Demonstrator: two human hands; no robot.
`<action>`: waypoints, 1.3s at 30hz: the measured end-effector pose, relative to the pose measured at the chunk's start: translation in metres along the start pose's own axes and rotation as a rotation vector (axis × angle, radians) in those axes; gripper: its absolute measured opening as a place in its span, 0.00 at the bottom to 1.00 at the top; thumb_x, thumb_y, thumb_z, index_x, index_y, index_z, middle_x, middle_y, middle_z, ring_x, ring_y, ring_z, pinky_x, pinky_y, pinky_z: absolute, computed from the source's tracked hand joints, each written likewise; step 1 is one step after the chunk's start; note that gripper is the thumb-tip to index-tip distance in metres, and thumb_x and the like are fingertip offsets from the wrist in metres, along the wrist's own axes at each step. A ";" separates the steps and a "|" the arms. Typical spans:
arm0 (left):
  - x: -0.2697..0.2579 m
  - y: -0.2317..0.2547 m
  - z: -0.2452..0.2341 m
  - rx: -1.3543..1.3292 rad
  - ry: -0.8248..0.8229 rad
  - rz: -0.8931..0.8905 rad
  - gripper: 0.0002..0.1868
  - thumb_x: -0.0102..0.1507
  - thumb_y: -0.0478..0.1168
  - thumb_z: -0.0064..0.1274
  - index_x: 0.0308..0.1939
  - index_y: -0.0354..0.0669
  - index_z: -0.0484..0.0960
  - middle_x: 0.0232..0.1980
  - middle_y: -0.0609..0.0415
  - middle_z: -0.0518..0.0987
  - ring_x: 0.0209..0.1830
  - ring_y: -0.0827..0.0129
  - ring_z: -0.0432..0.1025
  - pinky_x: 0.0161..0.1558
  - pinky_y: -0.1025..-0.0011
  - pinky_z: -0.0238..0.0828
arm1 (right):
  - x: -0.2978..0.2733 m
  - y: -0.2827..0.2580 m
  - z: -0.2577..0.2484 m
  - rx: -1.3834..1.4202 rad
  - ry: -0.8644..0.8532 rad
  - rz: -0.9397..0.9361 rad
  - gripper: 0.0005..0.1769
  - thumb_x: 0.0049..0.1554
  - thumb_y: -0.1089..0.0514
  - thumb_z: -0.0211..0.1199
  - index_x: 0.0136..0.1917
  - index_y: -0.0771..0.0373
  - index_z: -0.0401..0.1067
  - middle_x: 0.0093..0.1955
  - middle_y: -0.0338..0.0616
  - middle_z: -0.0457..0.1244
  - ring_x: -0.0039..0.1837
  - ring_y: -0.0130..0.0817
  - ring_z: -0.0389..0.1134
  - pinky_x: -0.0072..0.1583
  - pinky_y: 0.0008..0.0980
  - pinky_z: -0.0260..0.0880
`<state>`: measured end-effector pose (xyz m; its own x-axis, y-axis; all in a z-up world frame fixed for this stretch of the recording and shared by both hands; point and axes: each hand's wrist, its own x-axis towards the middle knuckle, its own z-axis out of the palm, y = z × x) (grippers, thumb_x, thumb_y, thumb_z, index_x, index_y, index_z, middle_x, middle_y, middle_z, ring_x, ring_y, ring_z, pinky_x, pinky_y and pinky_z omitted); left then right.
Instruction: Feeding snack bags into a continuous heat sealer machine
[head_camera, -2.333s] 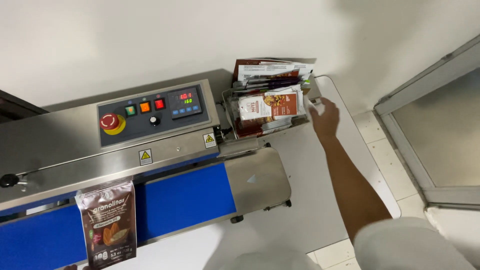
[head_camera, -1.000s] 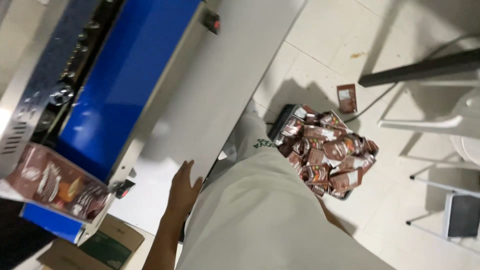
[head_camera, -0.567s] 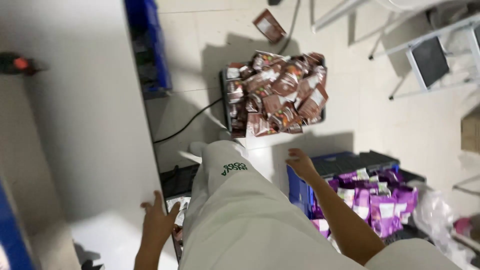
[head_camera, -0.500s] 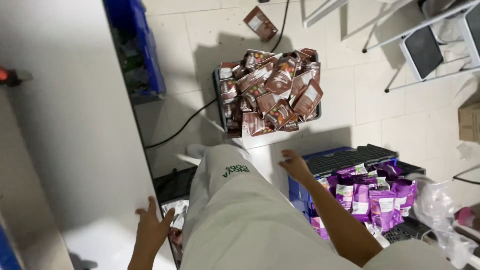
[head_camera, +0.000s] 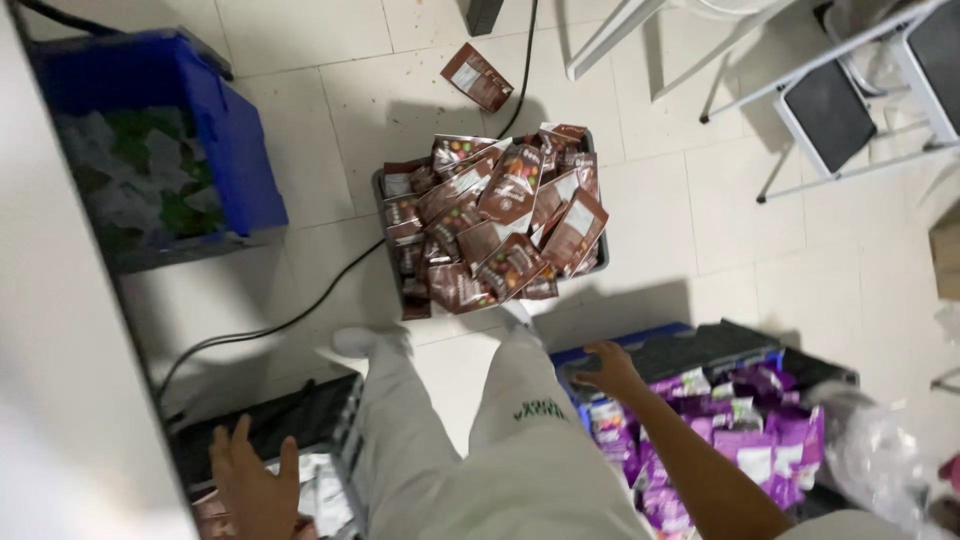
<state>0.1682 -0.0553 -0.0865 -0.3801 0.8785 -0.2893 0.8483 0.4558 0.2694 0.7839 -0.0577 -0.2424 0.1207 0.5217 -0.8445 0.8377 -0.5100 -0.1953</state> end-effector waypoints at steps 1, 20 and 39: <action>-0.003 0.014 0.034 0.002 0.005 -0.023 0.39 0.61 0.50 0.55 0.73 0.35 0.68 0.77 0.25 0.61 0.77 0.32 0.53 0.69 0.39 0.52 | 0.017 -0.002 -0.017 -0.015 -0.012 -0.014 0.45 0.46 0.32 0.76 0.71 0.48 0.69 0.76 0.43 0.57 0.78 0.48 0.54 0.73 0.55 0.57; 0.094 0.275 0.376 -0.205 -0.411 -0.141 0.61 0.49 0.55 0.70 0.80 0.50 0.51 0.75 0.31 0.56 0.76 0.31 0.51 0.72 0.33 0.44 | 0.393 -0.050 -0.115 -1.035 0.774 -1.029 0.47 0.44 0.41 0.62 0.75 0.55 0.63 0.68 0.57 0.63 0.71 0.51 0.65 0.76 0.52 0.54; 0.122 0.280 0.472 0.174 -0.282 0.036 0.68 0.32 0.72 0.71 0.63 0.31 0.64 0.67 0.36 0.65 0.76 0.44 0.53 0.79 0.43 0.33 | 0.448 0.009 -0.102 -1.030 0.056 -0.888 0.61 0.43 0.22 0.65 0.71 0.71 0.58 0.46 0.53 0.71 0.52 0.46 0.76 0.63 0.46 0.64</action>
<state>0.5332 0.1122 -0.4803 -0.2529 0.8083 -0.5317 0.9187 0.3730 0.1301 0.9006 0.2415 -0.5718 -0.6621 0.4435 -0.6041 0.6551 0.7340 -0.1791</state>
